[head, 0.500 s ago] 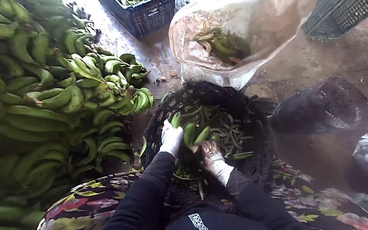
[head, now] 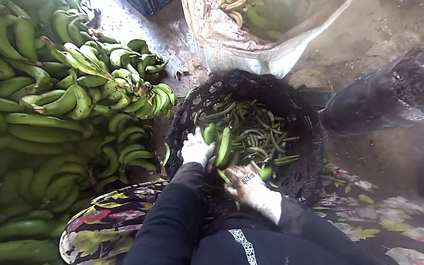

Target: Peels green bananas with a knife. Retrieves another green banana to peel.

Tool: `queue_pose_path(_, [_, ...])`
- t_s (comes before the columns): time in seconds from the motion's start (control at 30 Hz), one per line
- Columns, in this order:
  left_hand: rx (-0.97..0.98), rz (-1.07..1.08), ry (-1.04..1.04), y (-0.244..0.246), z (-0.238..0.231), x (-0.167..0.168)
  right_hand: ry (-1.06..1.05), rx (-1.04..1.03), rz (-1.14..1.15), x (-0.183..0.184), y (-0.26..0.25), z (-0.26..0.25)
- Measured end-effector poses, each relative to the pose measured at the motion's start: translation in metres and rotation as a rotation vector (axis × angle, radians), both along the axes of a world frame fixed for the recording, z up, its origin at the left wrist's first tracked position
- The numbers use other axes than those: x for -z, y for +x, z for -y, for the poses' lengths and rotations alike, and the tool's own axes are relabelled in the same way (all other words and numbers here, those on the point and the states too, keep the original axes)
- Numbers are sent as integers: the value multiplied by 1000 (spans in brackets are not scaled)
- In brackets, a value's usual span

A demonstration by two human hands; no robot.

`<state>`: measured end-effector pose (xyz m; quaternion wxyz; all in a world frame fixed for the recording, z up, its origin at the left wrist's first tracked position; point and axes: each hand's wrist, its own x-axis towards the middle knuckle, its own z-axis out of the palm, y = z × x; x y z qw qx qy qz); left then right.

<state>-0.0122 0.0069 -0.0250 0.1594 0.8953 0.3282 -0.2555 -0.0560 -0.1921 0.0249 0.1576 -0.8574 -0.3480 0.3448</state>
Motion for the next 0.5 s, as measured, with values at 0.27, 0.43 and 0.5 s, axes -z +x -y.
queue_pose_path(0.27, [-131, -1, -82, 8, -15, 3, 111, 89, 568, -23, 33, 20])
queue_pose_path(0.43, [-155, -25, -107, 10, -18, 1, -307, 38, 210, 27, 28, -42])
queue_pose_path(0.5, [-147, -29, -91, 10, -18, 2, -369, 7, 164, 35, 29, -59])
